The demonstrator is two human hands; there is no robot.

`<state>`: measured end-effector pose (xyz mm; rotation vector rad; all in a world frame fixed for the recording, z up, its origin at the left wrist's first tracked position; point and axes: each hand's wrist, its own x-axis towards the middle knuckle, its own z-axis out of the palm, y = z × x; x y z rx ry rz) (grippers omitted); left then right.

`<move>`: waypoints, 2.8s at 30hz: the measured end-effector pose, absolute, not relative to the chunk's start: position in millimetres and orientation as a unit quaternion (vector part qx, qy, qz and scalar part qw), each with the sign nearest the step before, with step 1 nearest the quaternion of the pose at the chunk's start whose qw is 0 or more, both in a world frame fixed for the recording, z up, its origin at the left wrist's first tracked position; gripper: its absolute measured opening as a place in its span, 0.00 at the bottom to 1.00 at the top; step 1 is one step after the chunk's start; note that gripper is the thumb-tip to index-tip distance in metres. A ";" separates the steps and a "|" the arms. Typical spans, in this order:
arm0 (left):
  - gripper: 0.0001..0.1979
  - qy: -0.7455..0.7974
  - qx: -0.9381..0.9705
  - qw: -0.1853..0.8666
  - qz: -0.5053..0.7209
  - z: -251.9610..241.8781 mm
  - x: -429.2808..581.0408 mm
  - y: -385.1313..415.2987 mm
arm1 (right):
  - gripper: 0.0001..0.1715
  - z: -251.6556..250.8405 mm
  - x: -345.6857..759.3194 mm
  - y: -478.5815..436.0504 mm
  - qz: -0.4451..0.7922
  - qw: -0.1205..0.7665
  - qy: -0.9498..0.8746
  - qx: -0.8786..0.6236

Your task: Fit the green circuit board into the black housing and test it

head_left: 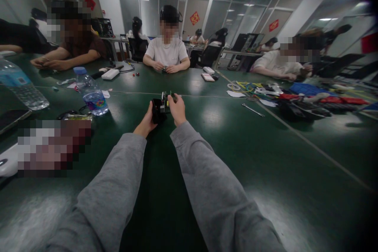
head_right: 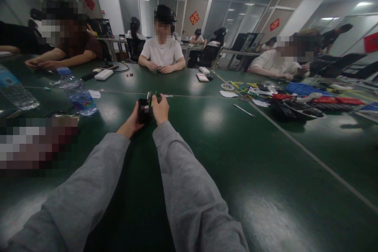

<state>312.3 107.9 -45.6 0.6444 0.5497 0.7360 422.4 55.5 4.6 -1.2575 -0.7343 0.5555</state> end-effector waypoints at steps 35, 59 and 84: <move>0.27 0.308 0.241 0.834 0.389 -42.4 312.4 109.5 | 0.18 -46.6 460.3 46.2 0.617 0.729 -0.078 -0.285; 0.19 0.318 0.278 0.824 0.377 -32.8 319.8 106.8 | 0.18 -40.3 428.3 41.6 0.587 0.736 -0.097 -0.324; 0.08 0.344 0.621 0.576 0.405 -5.8 340.5 88.5 | 0.20 -38.2 433.5 42.2 0.612 0.722 -0.073 -0.316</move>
